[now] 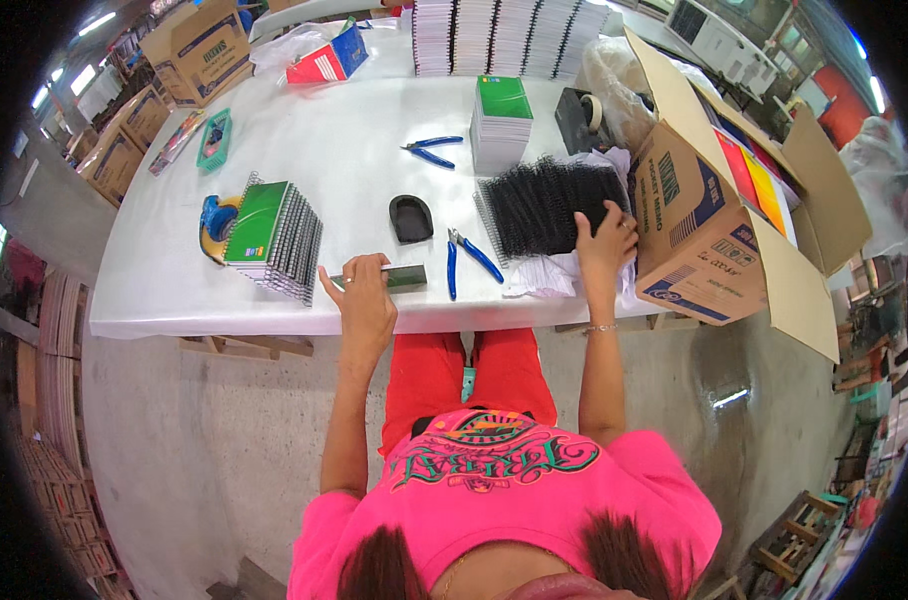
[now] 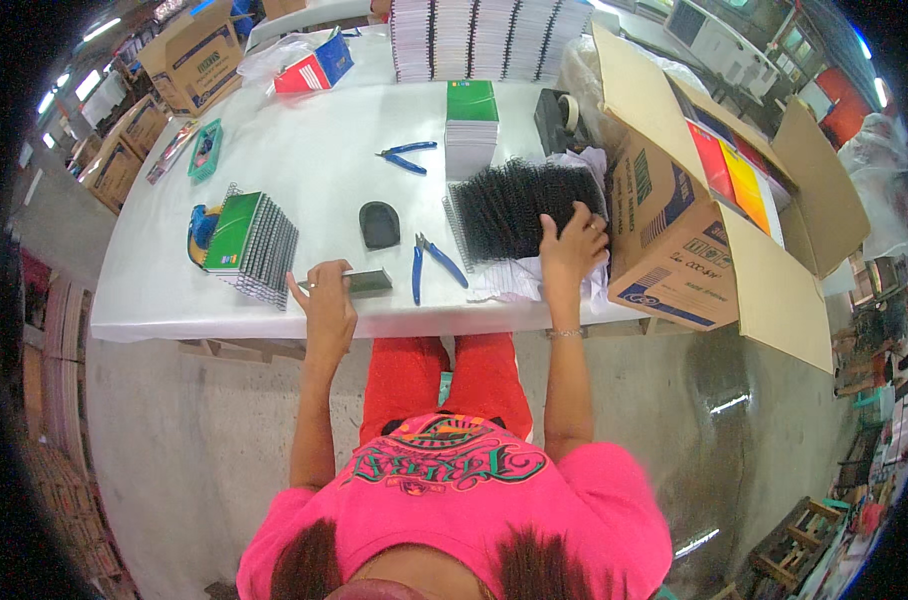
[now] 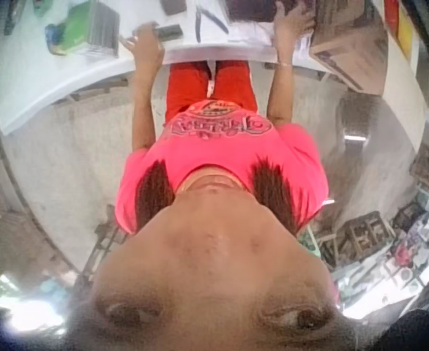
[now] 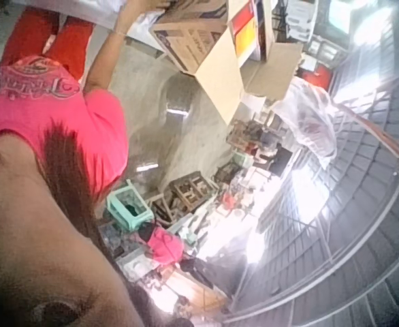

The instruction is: The person assembles spiral-bound notebooks by inserting black plastic spiral coils into the punched holes of green notebook covers. They use pliers to secure the coils and place the finished notebooks into a stack.

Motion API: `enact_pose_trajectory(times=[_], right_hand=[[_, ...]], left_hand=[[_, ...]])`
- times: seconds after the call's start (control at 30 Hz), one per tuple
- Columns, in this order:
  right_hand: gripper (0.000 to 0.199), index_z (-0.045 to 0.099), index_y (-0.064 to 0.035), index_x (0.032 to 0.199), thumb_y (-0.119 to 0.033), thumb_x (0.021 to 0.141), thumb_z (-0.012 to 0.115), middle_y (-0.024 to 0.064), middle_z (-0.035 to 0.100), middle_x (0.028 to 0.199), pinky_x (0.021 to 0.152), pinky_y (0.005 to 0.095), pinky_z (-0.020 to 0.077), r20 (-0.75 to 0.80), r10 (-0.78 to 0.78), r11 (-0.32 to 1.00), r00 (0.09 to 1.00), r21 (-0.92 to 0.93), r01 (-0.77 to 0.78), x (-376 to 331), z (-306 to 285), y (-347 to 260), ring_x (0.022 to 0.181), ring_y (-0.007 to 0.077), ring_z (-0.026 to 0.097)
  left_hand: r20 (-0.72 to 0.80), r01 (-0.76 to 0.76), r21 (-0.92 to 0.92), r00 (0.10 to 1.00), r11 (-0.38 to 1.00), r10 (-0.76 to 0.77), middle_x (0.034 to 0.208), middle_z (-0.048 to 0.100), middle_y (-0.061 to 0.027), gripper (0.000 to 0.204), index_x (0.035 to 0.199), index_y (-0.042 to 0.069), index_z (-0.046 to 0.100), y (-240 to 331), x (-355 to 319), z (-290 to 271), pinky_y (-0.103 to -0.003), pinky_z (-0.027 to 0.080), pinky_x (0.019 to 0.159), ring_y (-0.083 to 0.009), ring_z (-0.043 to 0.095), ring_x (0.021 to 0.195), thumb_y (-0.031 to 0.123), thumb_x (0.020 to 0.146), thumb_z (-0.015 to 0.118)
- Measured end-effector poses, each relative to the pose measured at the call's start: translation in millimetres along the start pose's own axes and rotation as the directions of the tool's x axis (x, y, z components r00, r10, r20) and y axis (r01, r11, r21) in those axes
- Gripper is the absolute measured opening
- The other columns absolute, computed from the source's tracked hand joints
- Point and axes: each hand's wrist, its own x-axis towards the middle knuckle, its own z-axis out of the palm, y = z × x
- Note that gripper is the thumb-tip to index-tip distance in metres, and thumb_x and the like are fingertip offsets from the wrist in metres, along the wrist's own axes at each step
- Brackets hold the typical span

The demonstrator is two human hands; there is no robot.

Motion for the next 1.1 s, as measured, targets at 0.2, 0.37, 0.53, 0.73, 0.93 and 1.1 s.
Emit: enact_pose_trajectory(times=[0.2, 0.37, 0.53, 0.73, 0.93, 1.1], right_hand=[[0.054, 0.058, -0.009, 0.124, -0.037, 0.081, 0.075, 0.0182, 0.048, 0.121, 0.095, 0.0521, 0.0389, 0.117, -0.153, 0.978, 0.981, 0.162, 0.134, -1, -12, 18, 0.112, 0.0402, 0.046], [0.035, 0.064, -0.0035, 0.113, -0.019, 0.083, 0.073, 0.0175, 0.057, 0.102, 0.088, 0.0447, 0.0449, 0.134, -0.194, 0.938, 0.972, 0.315, 0.143, -2, -11, 17, 0.096, 0.0358, 0.055], [0.025, 0.065, -0.0004, 0.105, -0.015, 0.084, 0.07, 0.0179, 0.061, 0.094, 0.079, 0.0435, 0.0483, 0.103, -0.156, 0.943, 0.982, 0.312, 0.117, 1, -8, 13, 0.087, 0.0355, 0.06], [0.024, 0.065, -0.0001, 0.103, -0.014, 0.085, 0.069, 0.019, 0.062, 0.098, 0.079, 0.0451, 0.0485, 0.067, -0.165, 0.947, 0.984, 0.289, 0.14, -3, -8, 8, 0.09, 0.038, 0.062], [0.022, 0.063, 0.0001, 0.1, -0.014, 0.085, 0.069, 0.0185, 0.061, 0.096, 0.079, 0.0449, 0.0483, 0.045, -0.183, 0.946, 0.982, 0.279, 0.163, -1, -3, 11, 0.088, 0.0364, 0.061], [0.018, 0.063, -0.0006, 0.097, -0.014, 0.085, 0.067, 0.0169, 0.062, 0.094, 0.078, 0.0445, 0.0483, 0.039, -0.117, 0.943, 0.992, 0.316, 0.099, 1, 1, 9, 0.087, 0.0338, 0.061]], left_hand=[[0.008, 0.041, -0.029, 0.999, 0.999, -0.04, 0.112, 0.056, -0.0062, 0.023, 0.116, 0.009, 0.054, 1, -2, 3, -0.064, 0.004, 0.115, -0.0253, 0.047, 0.12, 0.007, 0.094, 0.05], [-0.052, 0.04, 0.024, 0.998, 0.999, -0.039, 0.112, 0.054, -0.003, 0.028, 0.114, 0.013, 0.058, 5, -2, 12, -0.068, 0.004, 0.112, -0.0241, 0.044, 0.122, 0.03, 0.092, 0.062], [-0.155, 0.089, 0.037, 0.985, 0.995, -0.082, 0.11, 0.053, -0.0019, 0.048, 0.106, 0.014, 0.063, 11, 3, 23, -0.072, 0.005, 0.11, -0.024, 0.043, 0.122, 0.053, 0.078, 0.074], [-0.227, 0.151, 0.036, 0.964, 0.988, -0.139, 0.111, 0.052, -0.0035, 0.054, 0.099, 0.014, 0.063, 15, 6, 34, -0.071, 0.009, 0.109, -0.0276, 0.043, 0.12, 0.057, 0.069, 0.081], [-0.256, 0.16, 0.04, 0.956, 0.986, -0.145, 0.109, 0.051, -0.0036, 0.055, 0.092, 0.012, 0.061, 15, 9, 40, -0.073, 0.011, 0.108, -0.0282, 0.043, 0.119, 0.058, 0.069, 0.08], [-0.309, 0.14, 0.035, 0.943, 0.99, -0.123, 0.102, 0.053, -0.0025, 0.05, 0.089, 0.012, 0.061, 14, 10, 44, -0.075, 0.012, 0.108, -0.026, 0.045, 0.116, 0.056, 0.072, 0.079]])
